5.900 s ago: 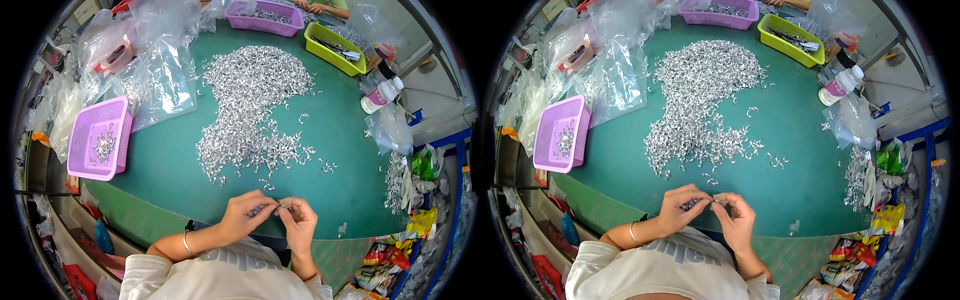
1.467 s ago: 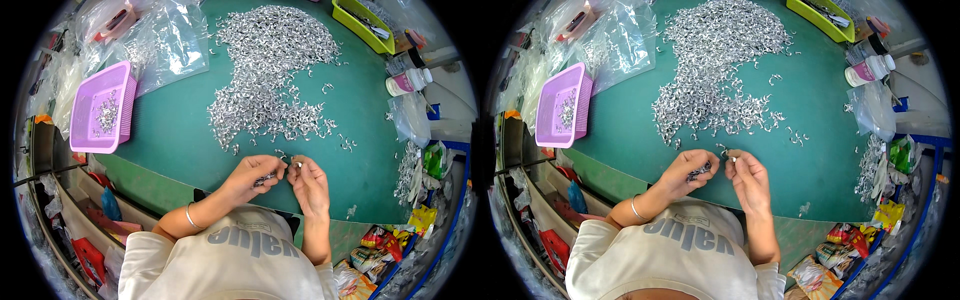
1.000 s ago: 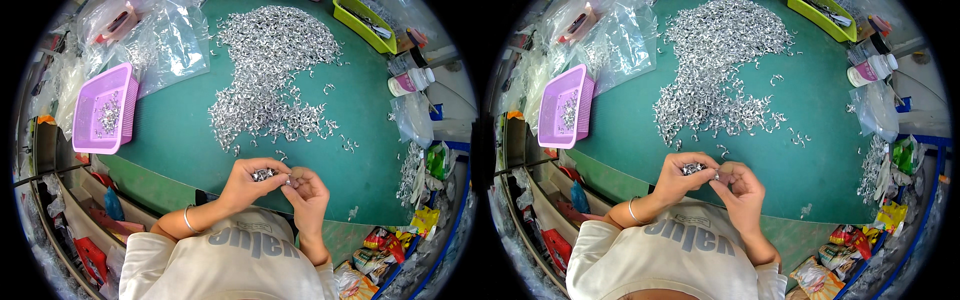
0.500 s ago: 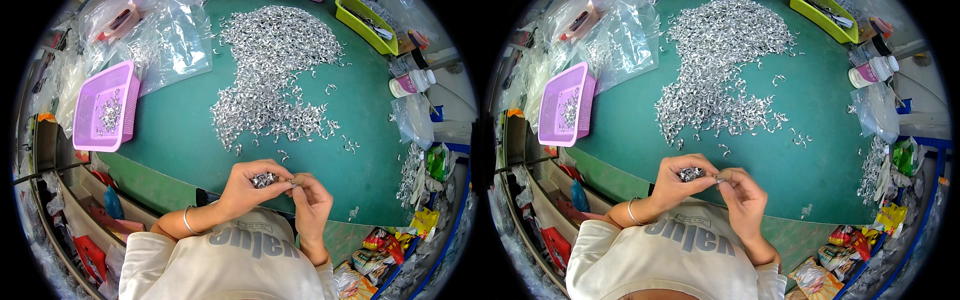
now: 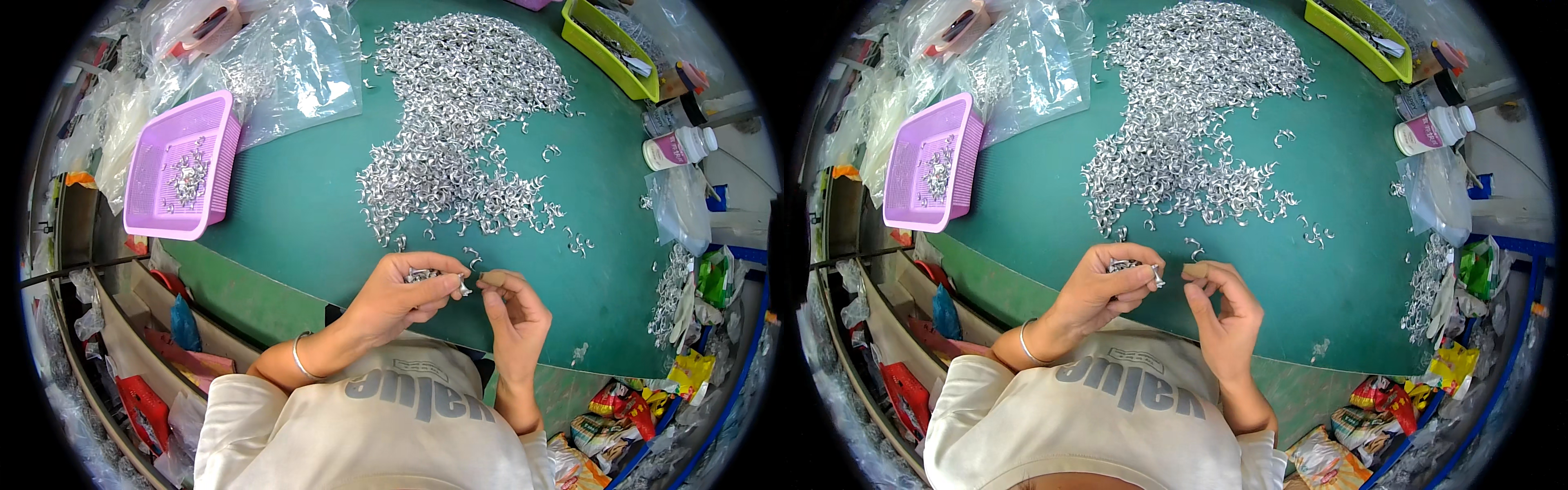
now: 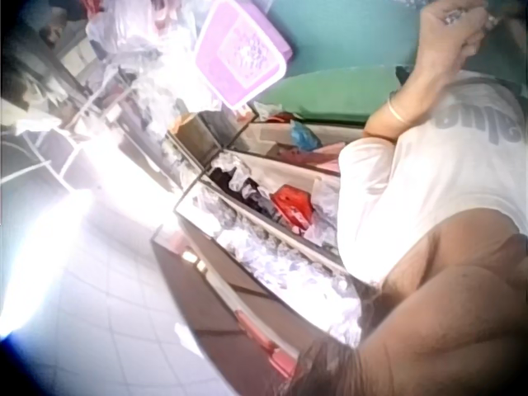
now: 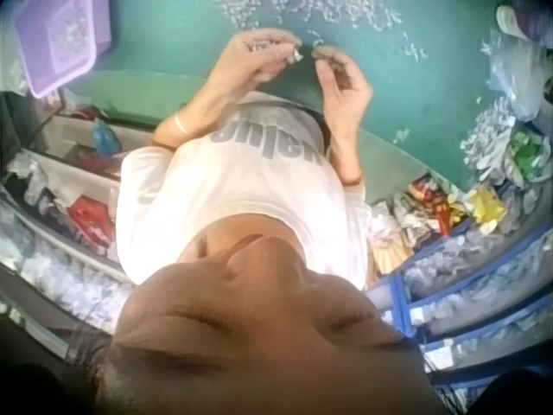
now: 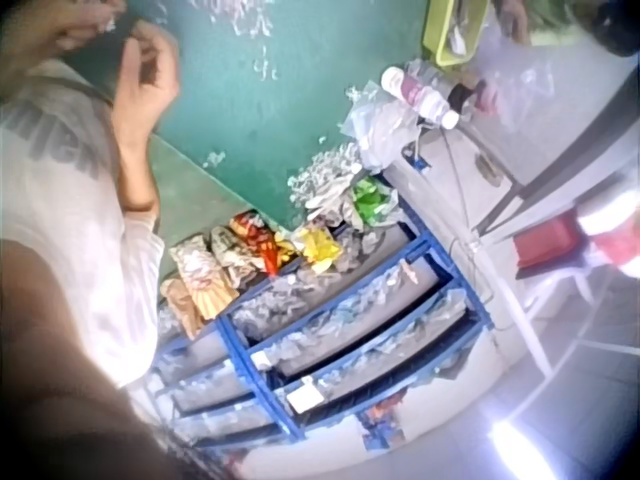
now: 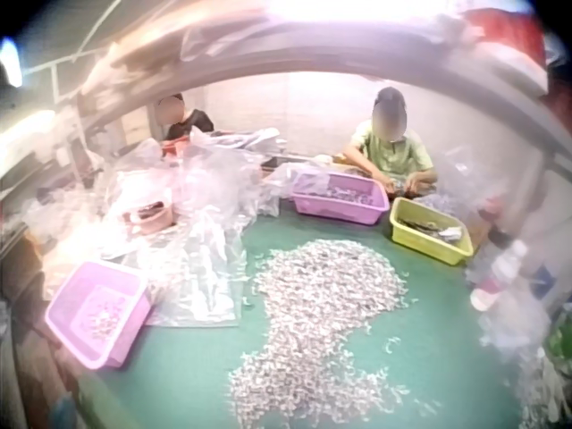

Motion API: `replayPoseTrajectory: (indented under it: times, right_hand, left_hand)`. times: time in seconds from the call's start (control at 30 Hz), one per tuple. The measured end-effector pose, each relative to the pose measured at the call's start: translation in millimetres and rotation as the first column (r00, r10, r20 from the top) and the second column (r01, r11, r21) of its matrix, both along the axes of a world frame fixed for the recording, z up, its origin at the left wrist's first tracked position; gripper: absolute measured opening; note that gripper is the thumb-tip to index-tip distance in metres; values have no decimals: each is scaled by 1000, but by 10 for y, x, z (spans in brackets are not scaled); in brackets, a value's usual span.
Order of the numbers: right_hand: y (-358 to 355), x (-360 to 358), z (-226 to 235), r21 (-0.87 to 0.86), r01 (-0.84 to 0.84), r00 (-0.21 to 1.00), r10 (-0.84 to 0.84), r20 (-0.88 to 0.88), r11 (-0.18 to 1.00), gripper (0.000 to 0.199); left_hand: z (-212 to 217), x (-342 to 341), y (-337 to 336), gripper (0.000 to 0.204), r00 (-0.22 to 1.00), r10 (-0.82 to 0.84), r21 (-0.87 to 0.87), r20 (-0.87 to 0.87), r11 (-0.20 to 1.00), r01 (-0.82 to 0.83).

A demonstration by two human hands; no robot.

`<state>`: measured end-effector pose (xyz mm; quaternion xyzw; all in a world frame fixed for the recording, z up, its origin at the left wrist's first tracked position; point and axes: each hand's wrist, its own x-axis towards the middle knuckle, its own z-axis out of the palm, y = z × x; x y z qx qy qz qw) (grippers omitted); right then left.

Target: The person sorts through a pile of small silver metal pieces on a green table by hand, picking up individual pieces and placing them into a pink plastic tray.

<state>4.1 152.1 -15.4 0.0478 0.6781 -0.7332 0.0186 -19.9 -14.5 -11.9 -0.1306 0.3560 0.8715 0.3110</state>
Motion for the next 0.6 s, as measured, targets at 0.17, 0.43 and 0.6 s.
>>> replayPoseTrajectory:
  times: [0.17, 0.43, 0.6]
  right_hand:
    - [-50, -11, 85, 158, -57, 976, 88, -198, 986, 20]
    - [183, -167, -155, 418, 75, 997, -59, -52, 905, 16]
    - [105, -332, -318, 721, 98, 941, 171, -291, 686, 21]
  left_hand:
    - [22, 19, 0, 18, 1000, -20, 38, -16, 999, 21]
    - [137, -324, -834, 20, 710, 396, -513, -582, 498, -699]
    - [27, -493, -2094, 26, 563, 28, -518, -826, -432, -738]
